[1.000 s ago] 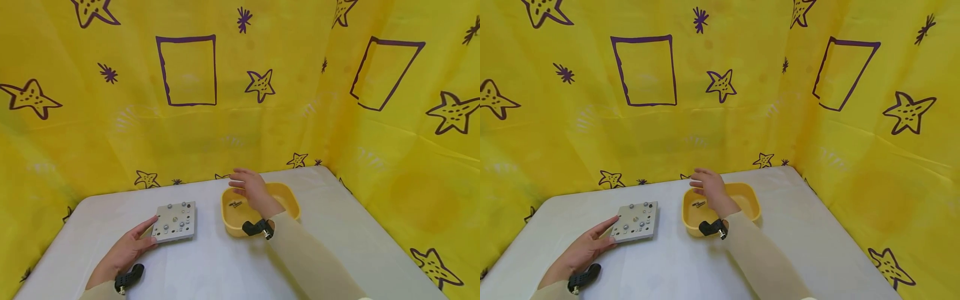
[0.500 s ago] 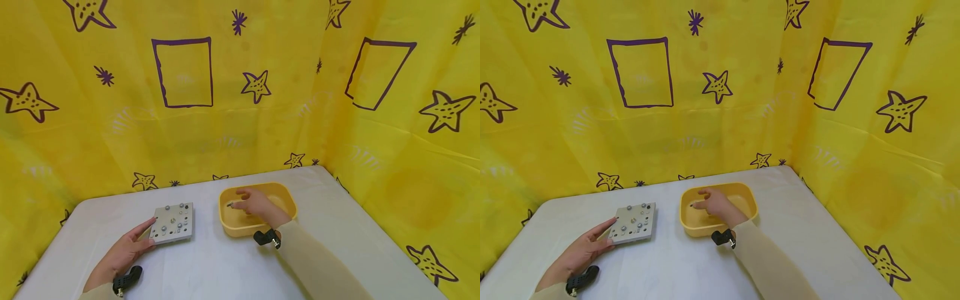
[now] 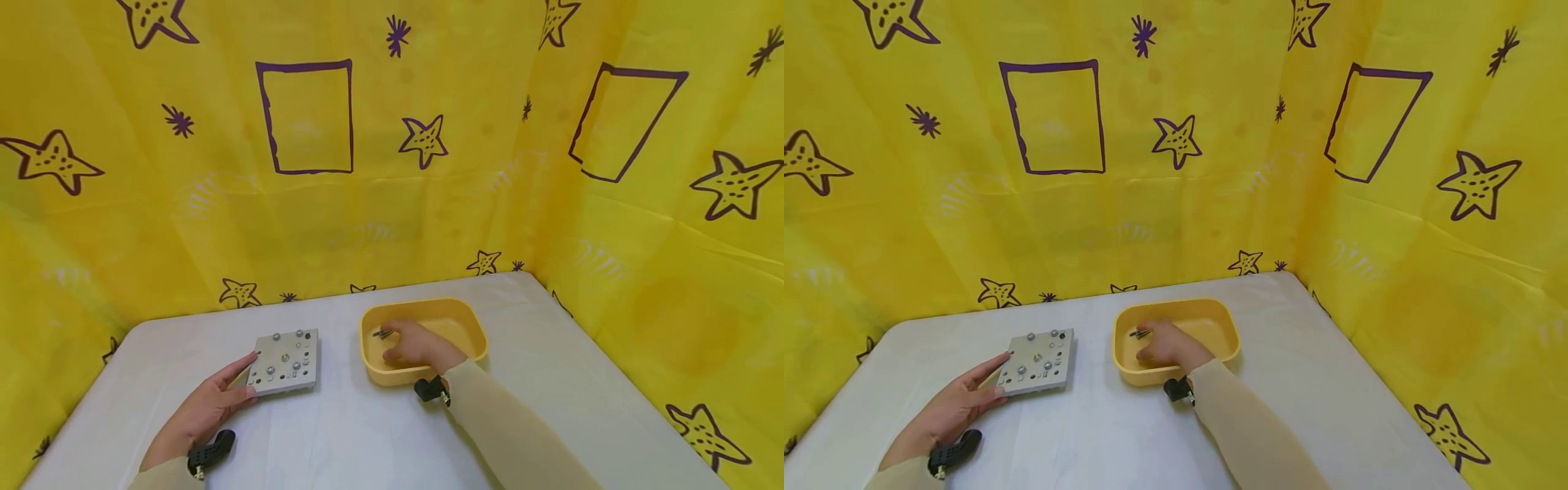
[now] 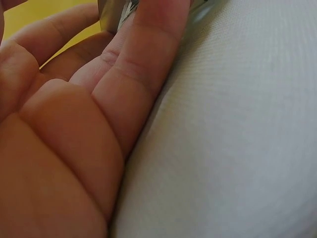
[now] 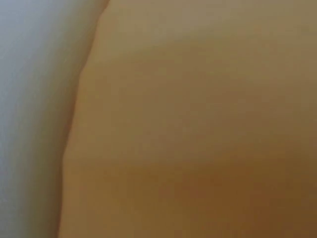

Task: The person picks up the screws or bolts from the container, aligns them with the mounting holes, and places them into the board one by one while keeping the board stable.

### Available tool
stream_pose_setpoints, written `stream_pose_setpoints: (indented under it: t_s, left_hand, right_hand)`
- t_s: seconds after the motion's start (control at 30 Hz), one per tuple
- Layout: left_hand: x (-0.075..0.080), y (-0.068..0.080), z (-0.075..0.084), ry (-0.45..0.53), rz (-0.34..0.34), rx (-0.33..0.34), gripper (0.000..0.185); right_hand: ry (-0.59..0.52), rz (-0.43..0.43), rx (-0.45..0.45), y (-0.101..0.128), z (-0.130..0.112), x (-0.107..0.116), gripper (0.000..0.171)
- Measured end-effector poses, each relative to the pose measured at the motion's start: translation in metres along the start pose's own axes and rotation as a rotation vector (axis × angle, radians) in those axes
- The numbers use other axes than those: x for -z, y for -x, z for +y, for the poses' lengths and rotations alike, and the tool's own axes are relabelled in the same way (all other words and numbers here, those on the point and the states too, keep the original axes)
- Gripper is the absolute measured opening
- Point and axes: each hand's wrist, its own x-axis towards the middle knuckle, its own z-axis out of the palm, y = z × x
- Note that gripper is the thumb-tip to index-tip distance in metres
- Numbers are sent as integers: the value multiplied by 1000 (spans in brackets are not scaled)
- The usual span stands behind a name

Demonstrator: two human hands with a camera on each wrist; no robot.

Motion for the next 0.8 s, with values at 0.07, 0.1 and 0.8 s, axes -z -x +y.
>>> stream_pose_setpoints:
  t_s: [0.07, 0.1, 0.8]
  left_hand:
    - [0, 0, 0, -5, -3, -4, 80]
    - [0, 0, 0, -5, -3, -3, 80]
    - [-1, 0, 0, 31, -24, 1, 81]
  right_hand:
    - [55, -5, 5, -1, 1, -1, 56]
    - [74, -9, 4, -1, 1, -1, 55]
    - [187, 35, 67, 3, -8, -4, 22]
